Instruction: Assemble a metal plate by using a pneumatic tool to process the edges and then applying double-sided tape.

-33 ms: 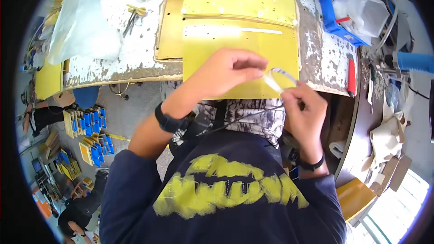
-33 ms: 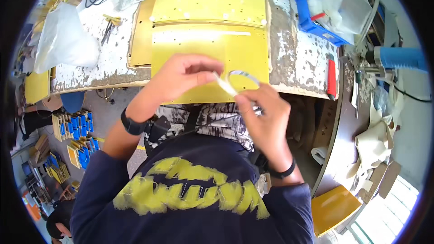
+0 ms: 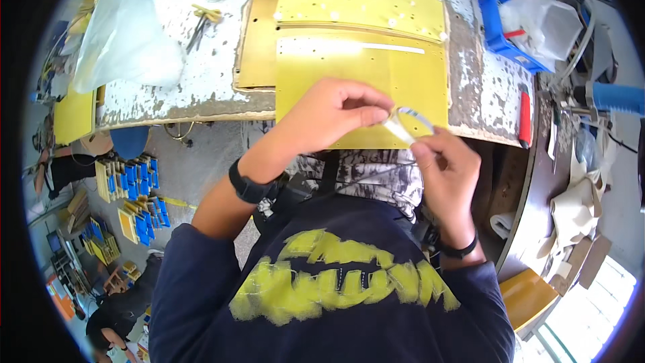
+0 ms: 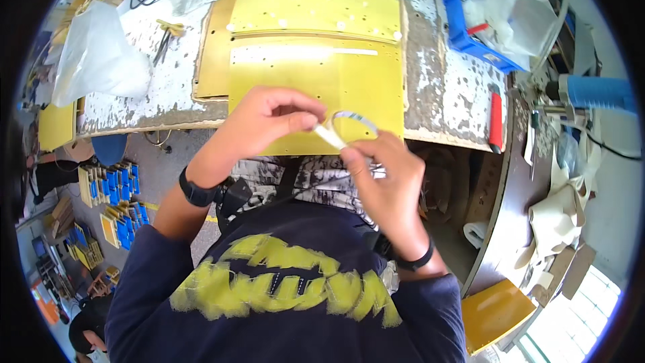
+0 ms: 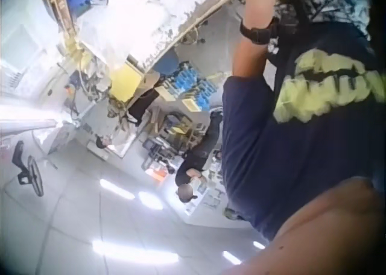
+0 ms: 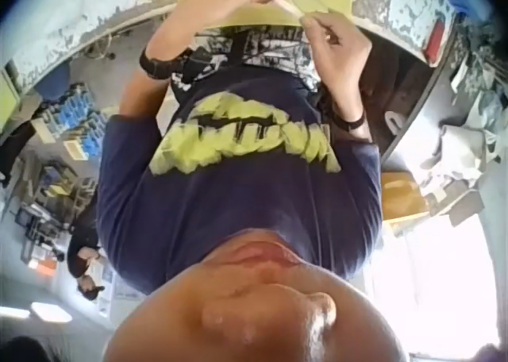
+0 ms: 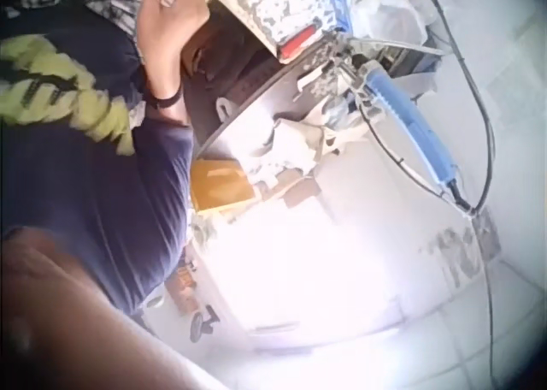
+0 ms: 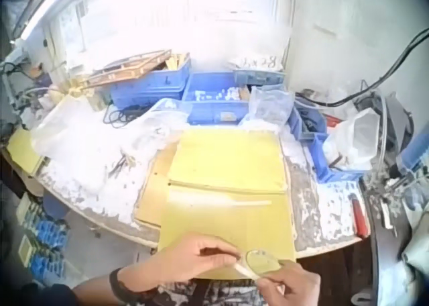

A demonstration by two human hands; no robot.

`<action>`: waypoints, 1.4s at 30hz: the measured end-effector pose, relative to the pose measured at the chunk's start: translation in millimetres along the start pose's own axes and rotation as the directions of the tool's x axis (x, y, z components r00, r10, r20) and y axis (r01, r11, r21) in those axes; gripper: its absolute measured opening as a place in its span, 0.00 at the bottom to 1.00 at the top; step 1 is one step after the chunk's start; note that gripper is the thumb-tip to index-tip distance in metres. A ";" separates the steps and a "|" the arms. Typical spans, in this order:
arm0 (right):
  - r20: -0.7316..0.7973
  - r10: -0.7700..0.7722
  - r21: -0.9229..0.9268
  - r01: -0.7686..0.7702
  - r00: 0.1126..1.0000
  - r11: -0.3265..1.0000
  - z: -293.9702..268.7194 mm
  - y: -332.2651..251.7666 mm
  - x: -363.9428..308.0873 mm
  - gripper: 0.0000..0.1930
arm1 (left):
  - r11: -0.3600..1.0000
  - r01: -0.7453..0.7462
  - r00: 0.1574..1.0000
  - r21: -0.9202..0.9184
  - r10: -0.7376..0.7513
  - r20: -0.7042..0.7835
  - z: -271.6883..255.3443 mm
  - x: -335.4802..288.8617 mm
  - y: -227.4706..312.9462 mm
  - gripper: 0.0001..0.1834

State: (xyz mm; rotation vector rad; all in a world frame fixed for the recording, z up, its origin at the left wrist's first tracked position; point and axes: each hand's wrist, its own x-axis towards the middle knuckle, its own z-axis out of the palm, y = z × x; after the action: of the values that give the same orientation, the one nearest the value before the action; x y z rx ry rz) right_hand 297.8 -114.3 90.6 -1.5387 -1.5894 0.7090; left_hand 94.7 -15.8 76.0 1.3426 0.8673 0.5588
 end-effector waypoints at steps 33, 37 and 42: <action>0.515 0.484 0.446 -0.703 0.707 0.553 103.3 -71.9 -57.4 0.26 | 0.817 -0.164 0.984 0.553 0.174 0.034 -138.4 44.4 -40.1 0.06; 0.438 0.532 0.503 -0.688 0.725 0.523 113.5 -68.7 -77.4 0.25 | 0.672 -0.275 0.952 0.687 0.289 0.098 -134.3 46.3 -44.4 0.04; 0.409 0.525 0.506 -0.665 0.746 0.550 120.6 -67.8 -89.2 0.24 | 0.627 -0.344 0.916 0.699 0.387 0.103 -133.3 44.9 -51.4 0.04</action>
State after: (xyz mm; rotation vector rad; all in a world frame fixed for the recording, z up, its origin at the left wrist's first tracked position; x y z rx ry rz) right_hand 154.9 -193.4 69.5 -1.4855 -0.7410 1.6586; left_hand 7.4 90.1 16.1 2.2686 0.8945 0.6009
